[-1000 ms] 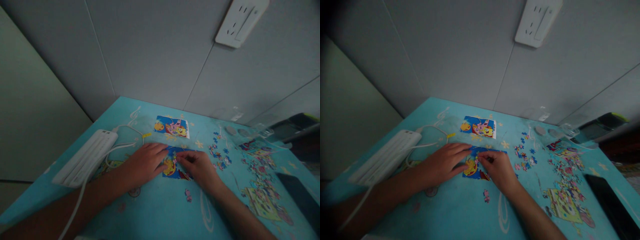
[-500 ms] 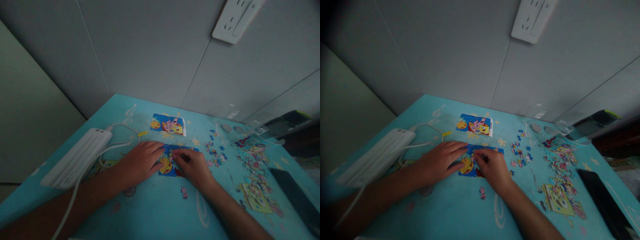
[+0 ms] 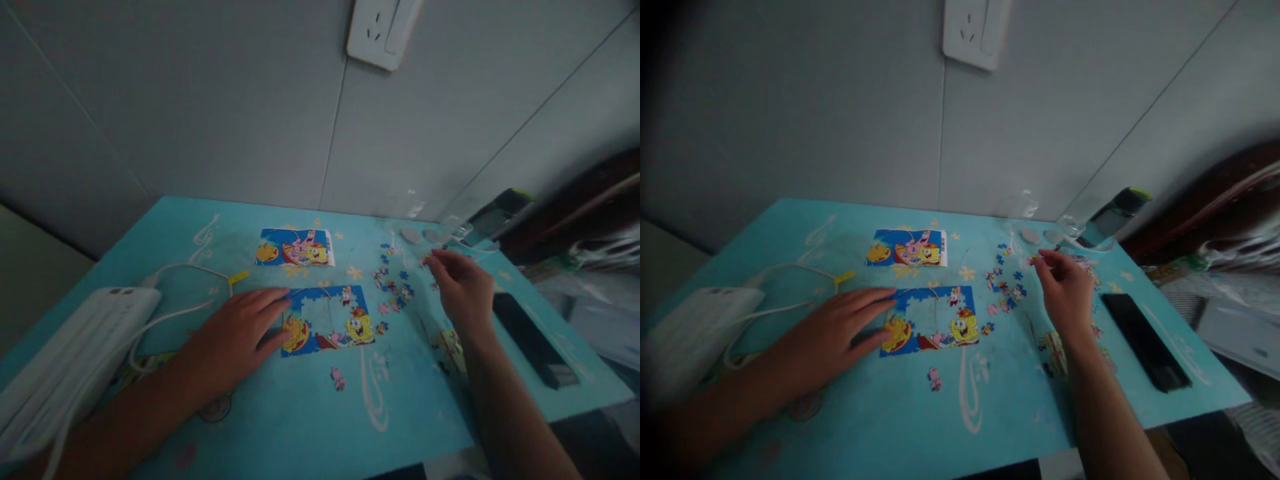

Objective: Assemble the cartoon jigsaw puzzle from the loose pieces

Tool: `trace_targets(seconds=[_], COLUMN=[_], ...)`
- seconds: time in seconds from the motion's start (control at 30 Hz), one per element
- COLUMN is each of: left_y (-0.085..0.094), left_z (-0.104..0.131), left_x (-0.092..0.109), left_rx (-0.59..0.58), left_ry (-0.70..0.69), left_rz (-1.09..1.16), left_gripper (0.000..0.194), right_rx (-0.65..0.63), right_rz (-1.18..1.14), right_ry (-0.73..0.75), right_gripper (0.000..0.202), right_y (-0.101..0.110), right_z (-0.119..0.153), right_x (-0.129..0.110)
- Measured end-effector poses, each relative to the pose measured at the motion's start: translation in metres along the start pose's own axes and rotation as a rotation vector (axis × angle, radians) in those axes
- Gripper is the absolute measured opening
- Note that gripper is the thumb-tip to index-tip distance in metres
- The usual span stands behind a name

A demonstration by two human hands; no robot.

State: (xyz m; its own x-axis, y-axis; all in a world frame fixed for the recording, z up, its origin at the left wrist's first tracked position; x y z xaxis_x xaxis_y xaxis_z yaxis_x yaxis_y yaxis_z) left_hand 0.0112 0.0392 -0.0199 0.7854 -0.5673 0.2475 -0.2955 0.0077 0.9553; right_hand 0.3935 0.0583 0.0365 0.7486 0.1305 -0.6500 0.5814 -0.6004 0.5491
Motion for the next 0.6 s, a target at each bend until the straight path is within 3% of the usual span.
trace_targets(seconds=[0.13, 0.43, 0.6], left_y=[-0.003, -0.01, -0.01], left_z=[0.0, 0.003, 0.004], left_x=[-0.005, -0.014, -0.015], left_rx=[0.004, 0.016, -0.001], left_ry=[-0.001, -0.012, -0.015], left_rz=[-0.024, -0.053, -0.065], left_gripper=[0.052, 0.057, 0.057], right_rx=[-0.107, -0.459, -0.47], right_rz=[0.174, 0.297, 0.352], right_ry=[0.046, 0.077, 0.074], right_gripper=[0.026, 0.017, 0.019], right_y=[0.004, -0.03, -0.028], right_z=[-0.005, 0.009, 0.009], right_x=[0.011, 0.012, 0.006])
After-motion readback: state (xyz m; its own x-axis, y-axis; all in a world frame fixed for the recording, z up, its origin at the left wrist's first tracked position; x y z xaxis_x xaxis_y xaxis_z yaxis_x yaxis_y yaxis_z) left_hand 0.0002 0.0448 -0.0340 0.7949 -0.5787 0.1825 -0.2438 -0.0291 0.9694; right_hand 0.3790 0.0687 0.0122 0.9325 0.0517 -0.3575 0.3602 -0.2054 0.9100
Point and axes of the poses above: each hand's wrist, its own z-axis away from the middle knuckle, its own y-axis out of the back of the hand, x = y × z, the point moved 5 cm from there along -z, towards the middle knuckle, and after that the axes turned 5 degrees about y, right-handed, at the moved point
